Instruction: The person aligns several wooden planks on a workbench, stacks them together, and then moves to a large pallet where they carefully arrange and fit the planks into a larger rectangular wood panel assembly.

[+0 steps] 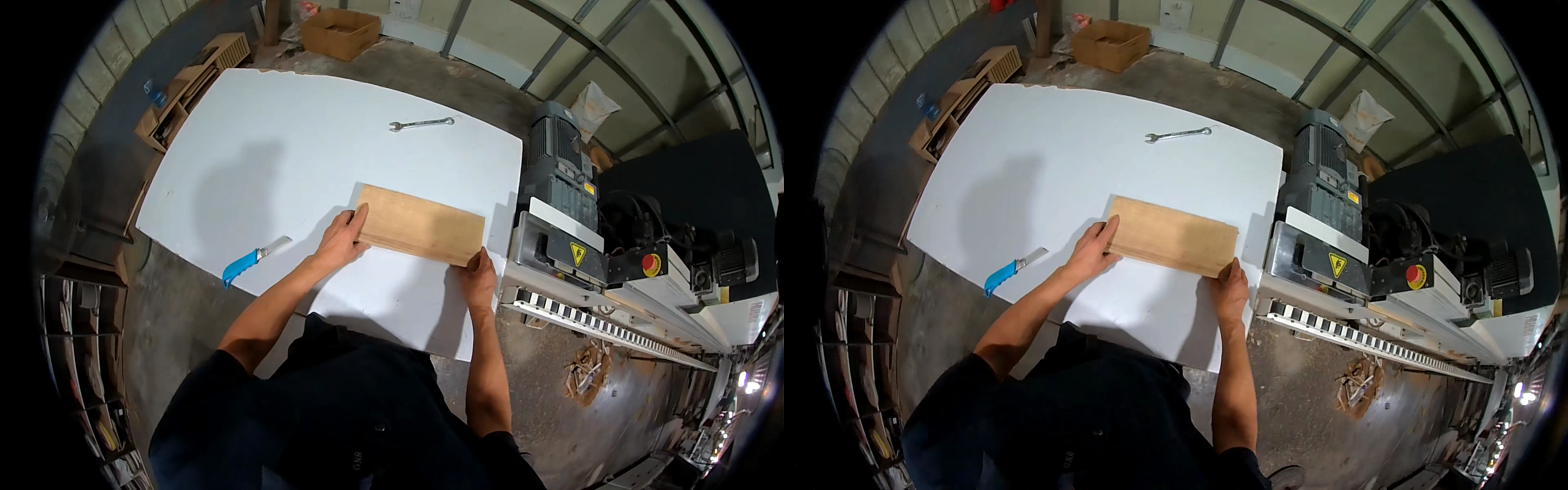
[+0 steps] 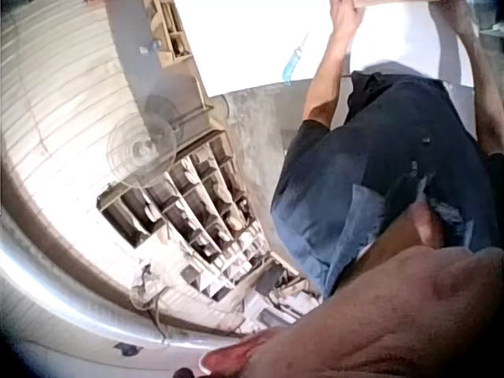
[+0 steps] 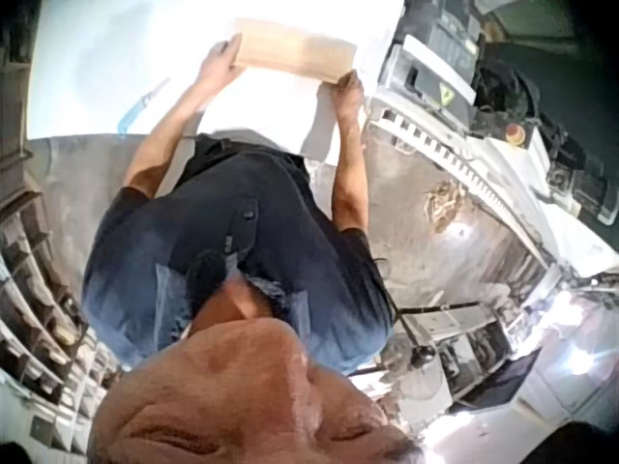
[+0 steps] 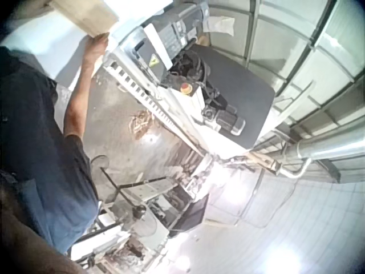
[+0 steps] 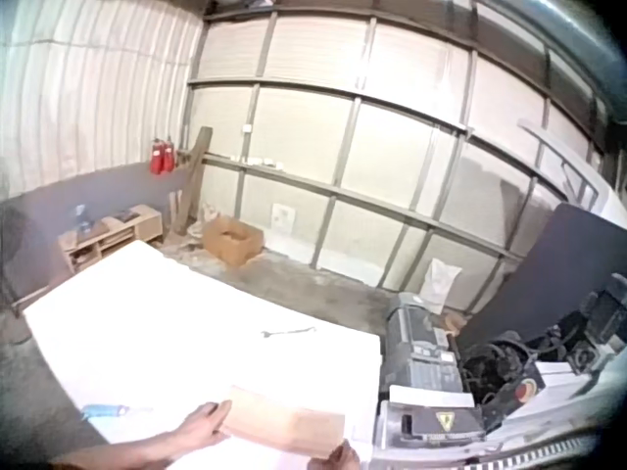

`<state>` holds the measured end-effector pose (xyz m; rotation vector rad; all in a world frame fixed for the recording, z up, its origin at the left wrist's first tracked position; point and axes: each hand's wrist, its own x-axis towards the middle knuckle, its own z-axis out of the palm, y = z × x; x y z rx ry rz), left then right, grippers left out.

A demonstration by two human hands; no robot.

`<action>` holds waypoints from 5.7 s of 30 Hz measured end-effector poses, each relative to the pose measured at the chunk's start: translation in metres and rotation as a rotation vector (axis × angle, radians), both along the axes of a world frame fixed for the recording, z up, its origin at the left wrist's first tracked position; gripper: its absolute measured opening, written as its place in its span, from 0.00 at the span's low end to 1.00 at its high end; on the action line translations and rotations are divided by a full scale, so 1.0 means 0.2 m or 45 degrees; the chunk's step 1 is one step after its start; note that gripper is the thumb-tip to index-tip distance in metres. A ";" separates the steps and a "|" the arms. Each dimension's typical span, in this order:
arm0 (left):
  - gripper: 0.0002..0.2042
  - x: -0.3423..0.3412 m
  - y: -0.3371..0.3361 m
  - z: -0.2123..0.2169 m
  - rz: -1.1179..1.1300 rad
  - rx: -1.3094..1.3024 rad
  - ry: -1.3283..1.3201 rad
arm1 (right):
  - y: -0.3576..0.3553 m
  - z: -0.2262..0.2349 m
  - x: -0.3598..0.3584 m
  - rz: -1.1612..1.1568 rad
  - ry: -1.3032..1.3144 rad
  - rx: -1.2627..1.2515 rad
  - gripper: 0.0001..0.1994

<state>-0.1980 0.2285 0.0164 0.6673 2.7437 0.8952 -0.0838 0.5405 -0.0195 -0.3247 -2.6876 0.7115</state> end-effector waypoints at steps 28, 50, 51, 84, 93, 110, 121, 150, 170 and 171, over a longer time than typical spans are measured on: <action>0.30 0.20 0.08 0.15 -0.045 0.182 0.425 | -0.49 1.88 0.44 1.535 0.676 -0.585 0.16; 0.24 0.27 0.16 0.22 -0.028 0.397 0.356 | 0.00 0.49 0.15 -0.632 0.226 -2.629 0.24; 0.23 0.28 0.15 0.21 -0.023 0.429 0.338 | 0.01 0.46 0.12 -0.623 0.214 -2.638 0.24; 0.20 -0.07 0.07 0.11 0.460 1.136 -0.789 | -0.16 0.23 0.00 -0.202 -0.232 -2.255 0.13; 0.18 -0.13 0.03 0.13 0.384 0.535 -0.496 | 0.09 0.07 0.02 -0.400 0.240 -1.022 0.17; 0.19 -0.22 0.15 0.02 0.437 0.729 -0.896 | 0.08 0.10 -0.20 -0.379 -0.230 -1.197 0.19; 0.29 -0.30 0.19 -0.07 0.508 0.439 -0.736 | 0.24 0.02 -0.27 -0.375 -0.323 -1.214 0.18; 0.15 0.04 0.32 -0.13 1.537 0.851 -0.921 | -0.41 -0.16 -0.62 0.227 -1.099 -0.707 0.20; 0.20 0.17 0.24 -0.14 0.956 0.856 -0.566 | 0.61 -0.01 -0.25 -0.206 -0.754 -1.182 0.22; 0.20 0.23 0.16 -0.15 0.936 0.932 -0.533 | 0.38 0.10 -0.25 -0.043 -0.760 -1.146 0.21</action>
